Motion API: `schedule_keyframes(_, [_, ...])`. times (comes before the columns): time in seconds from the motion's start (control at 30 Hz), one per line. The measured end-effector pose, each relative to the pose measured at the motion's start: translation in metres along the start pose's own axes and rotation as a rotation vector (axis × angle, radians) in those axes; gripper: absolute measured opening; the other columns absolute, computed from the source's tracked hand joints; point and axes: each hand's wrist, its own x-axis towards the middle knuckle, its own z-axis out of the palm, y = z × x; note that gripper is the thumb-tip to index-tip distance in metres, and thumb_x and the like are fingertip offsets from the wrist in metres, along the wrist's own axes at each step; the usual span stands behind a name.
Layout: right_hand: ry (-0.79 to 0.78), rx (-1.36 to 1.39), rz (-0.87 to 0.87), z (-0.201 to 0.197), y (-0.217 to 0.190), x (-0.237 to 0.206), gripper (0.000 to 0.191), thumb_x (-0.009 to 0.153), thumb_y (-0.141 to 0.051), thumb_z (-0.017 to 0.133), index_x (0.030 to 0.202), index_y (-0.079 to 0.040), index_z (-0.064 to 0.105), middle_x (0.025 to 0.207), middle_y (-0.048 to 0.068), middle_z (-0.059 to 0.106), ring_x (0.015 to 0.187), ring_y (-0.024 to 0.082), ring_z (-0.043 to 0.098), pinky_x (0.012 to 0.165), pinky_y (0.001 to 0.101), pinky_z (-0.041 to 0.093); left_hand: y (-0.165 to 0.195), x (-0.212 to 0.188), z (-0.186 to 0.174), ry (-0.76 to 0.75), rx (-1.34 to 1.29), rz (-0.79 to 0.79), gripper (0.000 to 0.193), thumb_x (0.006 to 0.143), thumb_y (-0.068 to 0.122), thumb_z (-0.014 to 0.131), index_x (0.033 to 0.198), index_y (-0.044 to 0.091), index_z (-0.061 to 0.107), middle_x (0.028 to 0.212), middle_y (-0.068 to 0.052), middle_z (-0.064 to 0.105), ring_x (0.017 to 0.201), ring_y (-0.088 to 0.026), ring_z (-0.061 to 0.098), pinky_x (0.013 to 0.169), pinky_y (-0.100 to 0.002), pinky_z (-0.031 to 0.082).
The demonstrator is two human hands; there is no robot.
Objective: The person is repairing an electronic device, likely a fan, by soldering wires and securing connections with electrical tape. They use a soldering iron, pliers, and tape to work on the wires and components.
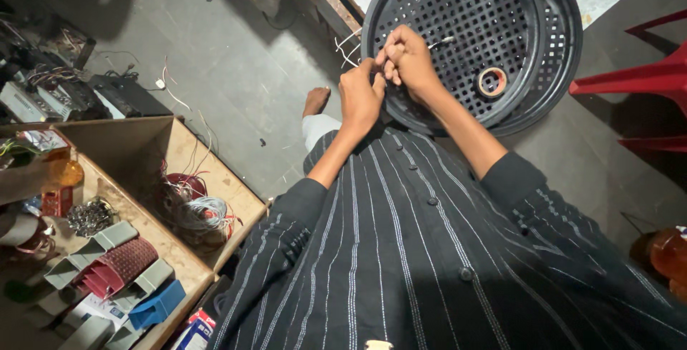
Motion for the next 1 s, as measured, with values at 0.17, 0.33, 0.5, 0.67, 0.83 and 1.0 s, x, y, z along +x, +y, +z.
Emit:
schedule_keyframes(0.17, [-0.040, 0.138, 0.108, -0.002, 0.009, -0.010, 0.007, 0.106, -0.004, 0.051, 0.099, -0.007, 0.051, 0.072, 0.003, 0.056, 0.049, 0.007, 0.046, 0.040, 0.0224, 0.032, 0.003, 0.000, -0.004, -0.020, 0.009, -0.067, 0.014, 0.085, 0.007, 0.070, 0.097, 0.000, 0.069, 0.082, -0.025, 0.070, 0.081, -0.042, 0.071, 0.072, -0.047, 0.055])
schedule_keyframes(0.33, [-0.017, 0.144, 0.060, 0.007, 0.013, -0.031, 0.008, 0.105, -0.005, 0.049, 0.101, -0.011, 0.050, 0.068, -0.002, 0.049, 0.047, 0.005, 0.036, 0.041, 0.0218, 0.026, 0.007, 0.000, -0.008, 0.009, -0.010, -0.026, 0.013, 0.083, 0.006, 0.070, 0.095, 0.001, 0.070, 0.083, -0.024, 0.071, 0.080, -0.042, 0.072, 0.072, -0.046, 0.056])
schedule_keyframes(0.5, [-0.035, 0.150, 0.112, 0.004, 0.004, -0.014, 0.012, 0.102, -0.002, 0.047, 0.096, -0.012, 0.049, 0.066, -0.002, 0.047, 0.046, 0.005, 0.034, 0.040, 0.0228, 0.023, 0.010, 0.001, -0.009, -0.025, -0.005, -0.052, 0.011, 0.086, 0.007, 0.069, 0.095, 0.000, 0.070, 0.084, -0.024, 0.071, 0.083, -0.043, 0.071, 0.074, -0.047, 0.055])
schedule_keyframes(0.67, [-0.016, 0.163, 0.337, -0.001, -0.011, 0.017, 0.018, 0.094, 0.002, 0.041, 0.090, -0.014, 0.051, 0.062, -0.001, 0.047, 0.042, 0.006, 0.031, 0.037, 0.0241, 0.020, 0.015, 0.001, -0.007, 0.000, 0.022, -0.039, 0.013, 0.085, 0.007, 0.070, 0.096, -0.001, 0.070, 0.083, -0.026, 0.069, 0.084, -0.045, 0.070, 0.075, -0.049, 0.055])
schedule_keyframes(0.83, [-0.008, 0.175, 0.349, -0.002, -0.011, 0.008, 0.019, 0.092, 0.005, 0.044, 0.089, -0.013, 0.049, 0.061, 0.000, 0.045, 0.042, 0.006, 0.030, 0.036, 0.0244, 0.019, 0.012, 0.005, -0.007, -0.005, -0.011, -0.068, 0.011, 0.085, 0.007, 0.069, 0.094, 0.000, 0.070, 0.085, -0.024, 0.071, 0.084, -0.042, 0.071, 0.074, -0.048, 0.056])
schedule_keyframes(1.0, [0.119, 0.134, 0.289, 0.005, -0.004, -0.023, 0.017, 0.093, 0.003, 0.045, 0.088, -0.013, 0.049, 0.061, 0.000, 0.046, 0.042, 0.005, 0.031, 0.035, 0.0240, 0.020, 0.006, 0.005, -0.005, 0.007, -0.016, -0.061, 0.010, 0.085, 0.006, 0.068, 0.093, 0.000, 0.069, 0.084, -0.023, 0.071, 0.083, -0.042, 0.072, 0.074, -0.047, 0.056])
